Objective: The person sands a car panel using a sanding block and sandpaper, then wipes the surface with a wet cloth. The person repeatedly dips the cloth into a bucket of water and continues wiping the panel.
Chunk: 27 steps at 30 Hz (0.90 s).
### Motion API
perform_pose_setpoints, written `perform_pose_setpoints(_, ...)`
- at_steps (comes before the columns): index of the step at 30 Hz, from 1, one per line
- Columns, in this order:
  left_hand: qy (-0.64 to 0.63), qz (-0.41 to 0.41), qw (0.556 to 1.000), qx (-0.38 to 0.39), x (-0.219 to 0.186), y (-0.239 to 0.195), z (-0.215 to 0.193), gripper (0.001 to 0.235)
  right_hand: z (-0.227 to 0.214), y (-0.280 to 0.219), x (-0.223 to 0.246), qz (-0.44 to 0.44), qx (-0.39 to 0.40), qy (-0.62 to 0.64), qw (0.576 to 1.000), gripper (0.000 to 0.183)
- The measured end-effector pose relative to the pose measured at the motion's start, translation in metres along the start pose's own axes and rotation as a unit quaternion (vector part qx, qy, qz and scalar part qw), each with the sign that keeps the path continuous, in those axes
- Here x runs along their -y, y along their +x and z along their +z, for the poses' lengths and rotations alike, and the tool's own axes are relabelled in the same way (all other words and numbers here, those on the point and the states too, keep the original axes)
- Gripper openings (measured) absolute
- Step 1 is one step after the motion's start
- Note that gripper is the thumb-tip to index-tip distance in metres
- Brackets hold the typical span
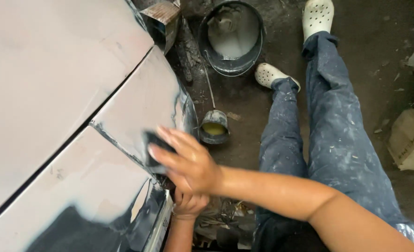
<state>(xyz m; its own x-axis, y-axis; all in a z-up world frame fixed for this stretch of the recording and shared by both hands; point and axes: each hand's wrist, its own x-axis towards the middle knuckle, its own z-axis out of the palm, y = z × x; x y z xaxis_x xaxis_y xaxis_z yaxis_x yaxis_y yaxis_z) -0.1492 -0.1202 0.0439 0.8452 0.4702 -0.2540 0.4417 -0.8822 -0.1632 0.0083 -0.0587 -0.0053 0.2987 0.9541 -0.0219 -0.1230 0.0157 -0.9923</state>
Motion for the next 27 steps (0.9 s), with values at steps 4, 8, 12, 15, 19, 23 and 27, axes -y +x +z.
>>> perform_pose_setpoints(4,0.028,-0.006,1.0,-0.01,-0.002,0.012,-0.015,0.014,0.015,0.072,-0.039,0.081,-0.039,-0.021,0.996,0.046)
perform_pose_setpoints(8,-0.003,-0.011,1.0,-0.001,-0.006,-0.014,0.009,0.018,0.0,0.059,0.018,0.095,-0.055,0.0,0.994,0.046)
perform_pose_setpoints(12,-0.038,-0.006,0.999,0.004,-0.003,-0.004,0.003,0.019,0.014,0.055,-0.042,0.005,-0.05,-0.047,0.998,0.038)
perform_pose_setpoints(15,0.042,-0.017,0.999,-0.015,-0.004,0.019,-0.017,0.015,0.024,0.081,-0.074,0.129,-0.106,-0.022,0.986,0.041)
perform_pose_setpoints(19,0.01,-0.033,0.999,-0.01,-0.011,-0.024,0.025,0.015,0.004,0.056,-0.005,0.022,-0.069,-0.052,0.996,0.037)
perform_pose_setpoints(23,-0.011,-0.01,1.0,0.005,-0.009,-0.009,0.003,0.013,0.02,0.061,-0.06,0.018,-0.062,-0.042,0.997,0.041)
perform_pose_setpoints(27,0.034,-0.033,0.999,-0.023,-0.007,-0.001,0.009,0.016,0.012,0.077,-0.028,0.135,-0.069,-0.039,0.988,0.047)
